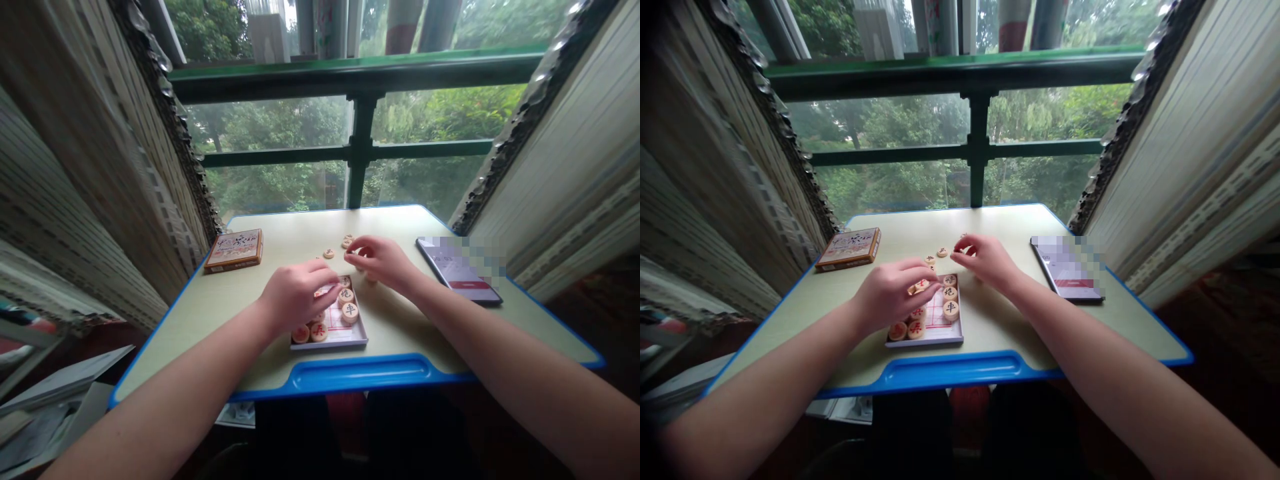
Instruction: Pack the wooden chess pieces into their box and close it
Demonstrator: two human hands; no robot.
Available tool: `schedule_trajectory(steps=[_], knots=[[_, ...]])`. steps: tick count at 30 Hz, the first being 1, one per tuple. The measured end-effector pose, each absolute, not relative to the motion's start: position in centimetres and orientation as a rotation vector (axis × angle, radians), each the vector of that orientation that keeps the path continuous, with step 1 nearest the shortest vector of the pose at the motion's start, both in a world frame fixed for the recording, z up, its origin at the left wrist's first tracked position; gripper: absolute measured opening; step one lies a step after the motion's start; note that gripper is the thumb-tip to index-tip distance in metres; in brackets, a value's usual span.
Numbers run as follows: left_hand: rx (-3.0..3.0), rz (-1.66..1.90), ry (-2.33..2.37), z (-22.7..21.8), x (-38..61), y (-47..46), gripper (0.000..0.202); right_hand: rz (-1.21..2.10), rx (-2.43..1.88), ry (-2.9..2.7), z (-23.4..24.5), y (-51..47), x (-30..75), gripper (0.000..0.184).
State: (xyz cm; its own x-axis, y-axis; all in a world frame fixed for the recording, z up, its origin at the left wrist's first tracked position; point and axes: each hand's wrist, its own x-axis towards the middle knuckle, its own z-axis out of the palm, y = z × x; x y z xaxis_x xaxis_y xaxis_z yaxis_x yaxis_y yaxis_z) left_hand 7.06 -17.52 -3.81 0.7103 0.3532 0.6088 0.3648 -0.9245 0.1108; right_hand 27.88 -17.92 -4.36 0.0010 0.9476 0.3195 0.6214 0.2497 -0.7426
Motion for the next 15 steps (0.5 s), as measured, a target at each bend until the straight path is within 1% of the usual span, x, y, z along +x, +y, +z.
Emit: schedule_trajectory(steps=[3, 6, 9, 13, 15], knots=[[-2.849, -1.106, -0.671, -3.9, 6.9, -16.8, 0.021, 0.871, -1.403, -1.456, -3.4, -19.0, 27.2, 0.028], [-2.822, -1.136, -0.693, -3.9, 6.7, -16.4, 0.022, 1.097, -1.348, -1.343, -3.2, -19.3, 26.9, 0.033], [-2.819, -1.117, -0.709, -4.0, 6.6, -16.2, 0.022, 1.235, -1.227, -1.348, -3.5, -19.2, 26.8, 0.034], [-2.833, -1.078, -0.719, -4.3, 6.7, -16.1, 0.023, 1.302, -1.136, -1.358, -3.9, -19.1, 26.8, 0.031], [-2.832, -1.071, -0.721, -4.4, 6.7, -16.1, 0.024, 1.340, -1.088, -1.314, -3.9, -19.2, 26.8, 0.036]])
